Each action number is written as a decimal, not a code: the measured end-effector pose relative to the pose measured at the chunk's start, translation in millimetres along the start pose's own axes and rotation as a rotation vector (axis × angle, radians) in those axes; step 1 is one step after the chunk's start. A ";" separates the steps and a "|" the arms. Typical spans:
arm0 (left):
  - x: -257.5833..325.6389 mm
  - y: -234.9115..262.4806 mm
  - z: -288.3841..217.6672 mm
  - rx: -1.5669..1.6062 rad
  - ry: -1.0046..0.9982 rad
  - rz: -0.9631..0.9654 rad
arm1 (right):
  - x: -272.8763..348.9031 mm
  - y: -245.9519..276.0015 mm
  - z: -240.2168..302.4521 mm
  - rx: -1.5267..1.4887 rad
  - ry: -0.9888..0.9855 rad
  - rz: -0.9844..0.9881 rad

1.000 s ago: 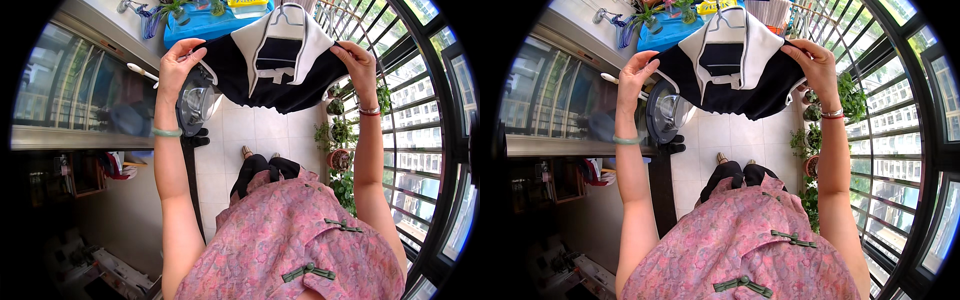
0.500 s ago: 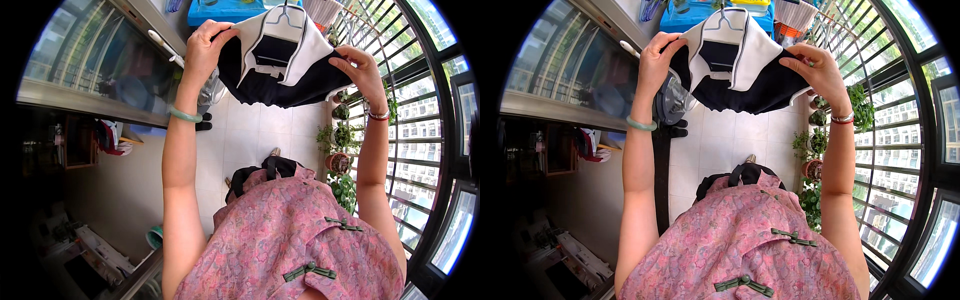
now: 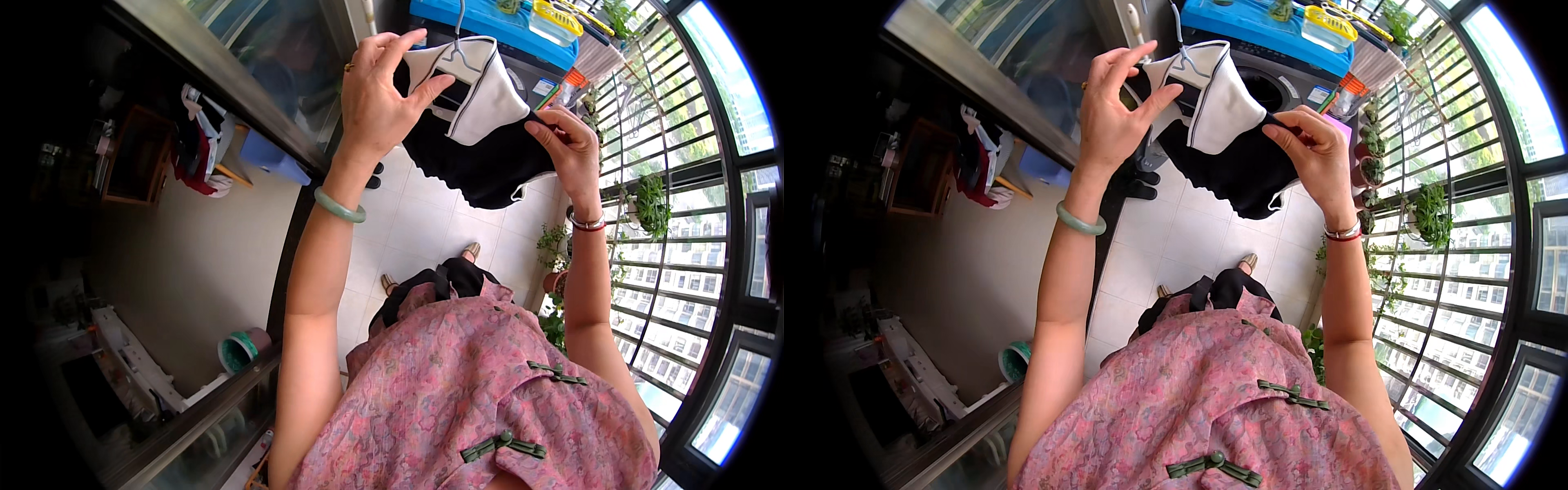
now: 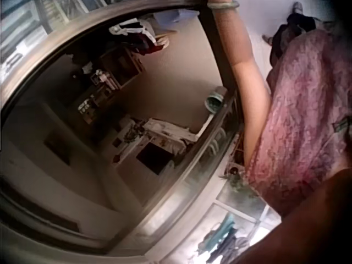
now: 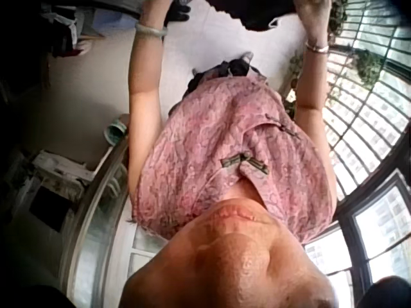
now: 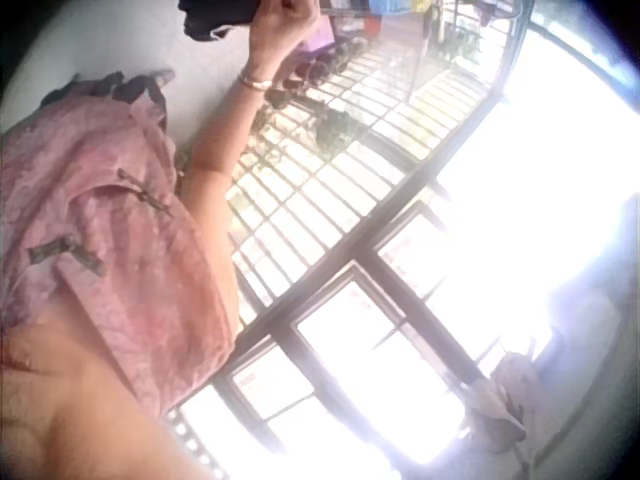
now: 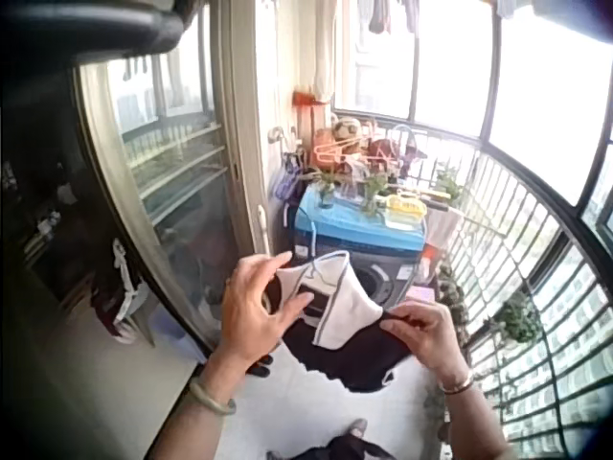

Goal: The person removes wet clothes from a washing machine, places them on hangers, and hangs them on a drying rack. The person handles a dark garment, a white and black garment, a brown garment, and a white patterned garment, using hangers and clothespins to secure them for drying.

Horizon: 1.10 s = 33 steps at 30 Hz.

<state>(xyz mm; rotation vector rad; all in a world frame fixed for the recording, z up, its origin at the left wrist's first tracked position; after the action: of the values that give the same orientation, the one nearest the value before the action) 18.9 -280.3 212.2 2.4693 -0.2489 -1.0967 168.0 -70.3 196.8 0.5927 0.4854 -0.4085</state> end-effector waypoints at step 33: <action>231.3 368.4 314.4 0.703 0.799 -1.083 | -26.0 -575.5 181.8 -0.630 -0.163 0.430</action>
<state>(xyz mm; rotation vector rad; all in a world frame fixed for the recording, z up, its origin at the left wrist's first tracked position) -55.4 -781.7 36.0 3.5091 1.2592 -0.1568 -80.5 -611.7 96.3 0.0411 0.2932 0.1138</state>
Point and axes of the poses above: each hand's wrist, its own x-axis away from the middle knuckle, its own y-axis out of the back of the hand, z = x × y, the point moved 6 cm from there along -x, towards the middle knuckle, and after that the axes turned 7 degrees about y, right-handed, at the moved point
